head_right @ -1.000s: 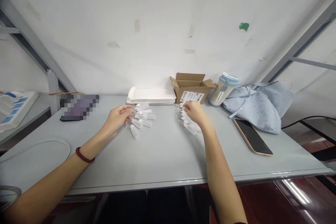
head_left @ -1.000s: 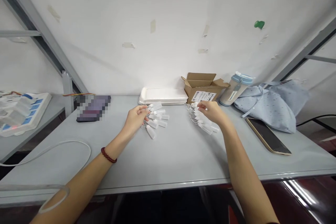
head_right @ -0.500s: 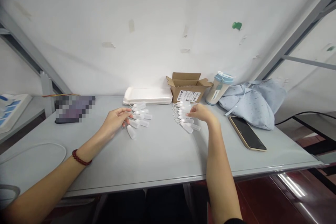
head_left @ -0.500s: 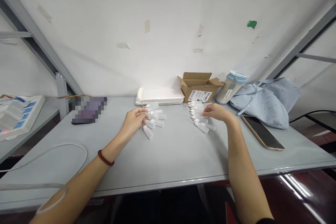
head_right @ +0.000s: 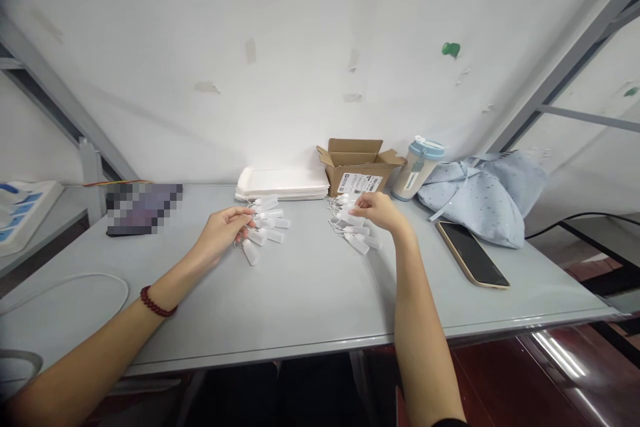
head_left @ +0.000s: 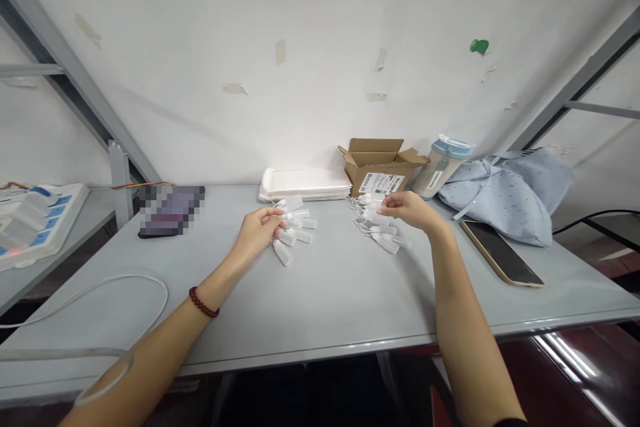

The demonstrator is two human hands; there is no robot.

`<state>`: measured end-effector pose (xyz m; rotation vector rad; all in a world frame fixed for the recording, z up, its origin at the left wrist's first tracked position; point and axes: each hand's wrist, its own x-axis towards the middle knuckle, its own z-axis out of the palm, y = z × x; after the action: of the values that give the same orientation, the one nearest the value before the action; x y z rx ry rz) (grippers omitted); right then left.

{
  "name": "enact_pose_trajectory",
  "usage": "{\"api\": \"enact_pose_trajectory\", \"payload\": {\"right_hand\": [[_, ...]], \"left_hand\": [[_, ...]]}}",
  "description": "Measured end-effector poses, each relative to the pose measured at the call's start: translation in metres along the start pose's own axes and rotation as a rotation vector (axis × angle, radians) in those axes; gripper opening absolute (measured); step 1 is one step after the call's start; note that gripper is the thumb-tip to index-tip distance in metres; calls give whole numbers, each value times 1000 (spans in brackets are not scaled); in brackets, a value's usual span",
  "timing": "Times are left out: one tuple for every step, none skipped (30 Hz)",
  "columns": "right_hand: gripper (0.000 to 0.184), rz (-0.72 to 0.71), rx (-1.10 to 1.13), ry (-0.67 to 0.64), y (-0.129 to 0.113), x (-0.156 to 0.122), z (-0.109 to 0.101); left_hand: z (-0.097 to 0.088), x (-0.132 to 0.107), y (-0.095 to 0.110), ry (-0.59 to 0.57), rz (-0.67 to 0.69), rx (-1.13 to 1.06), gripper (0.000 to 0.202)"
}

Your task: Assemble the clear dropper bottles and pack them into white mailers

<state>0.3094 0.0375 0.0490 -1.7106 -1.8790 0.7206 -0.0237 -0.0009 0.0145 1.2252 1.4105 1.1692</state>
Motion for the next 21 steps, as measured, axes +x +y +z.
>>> {"api": "enact_pose_trajectory", "payload": {"right_hand": [[35,-30,71,22,-4,-2,2],[37,-57,143,37,-10,-3,5],[37,-92,214,45,-16,-6,9],[37,-130,269,48,-24,-8,15],[37,-161,322,49,-32,-10,21],[36,-185,372,43,-40,-13,28],[35,-208,410,19,-47,-15,35],[35,-231,437,-8,-53,-17,43],[35,-252,444,-38,-58,-18,51],[34,-279,435,-59,-62,-19,59],[34,-313,416,-81,-64,-19,66],[33,-345,390,-101,-66,-19,73],[32,-380,357,-117,-67,-19,79],[31,-425,316,-111,-68,-19,84],[29,-486,268,-59,-69,-20,87],[27,-564,216,50,-71,-22,89],[23,-655,165,206,-74,-26,90],[20,-753,119,409,-77,-32,89],[14,-840,92,591,-81,-40,87],[10,-906,82,703,-85,-49,84],[11,-951,61,767,-88,-60,81]], "left_hand": [[0,-1,1,-15,9,6,28],[1,-3,2,-33,21,14,29],[2,-5,4,-58,36,24,30],[2,-7,5,-91,53,36,32],[3,-9,7,-131,71,50,35],[5,-11,8,-177,88,63,39],[6,-13,8,-225,101,76,43],[8,-14,9,-271,111,88,48],[9,-16,8,-311,118,97,52],[11,-17,8,-345,122,99,55],[13,-18,7,-371,124,97,56],[15,-19,7,-393,123,95,54],[16,-20,6,-410,117,96,50],[17,-21,7,-420,108,98,46],[17,-22,8,-421,97,101,41],[17,-23,9,-412,83,104,36],[16,-24,10,-395,67,103,33],[16,-25,12,-375,51,95,32],[15,-25,13,-353,34,82,31],[14,-25,13,-333,15,65,31],[13,-24,13,-317,-4,46,31]]}}
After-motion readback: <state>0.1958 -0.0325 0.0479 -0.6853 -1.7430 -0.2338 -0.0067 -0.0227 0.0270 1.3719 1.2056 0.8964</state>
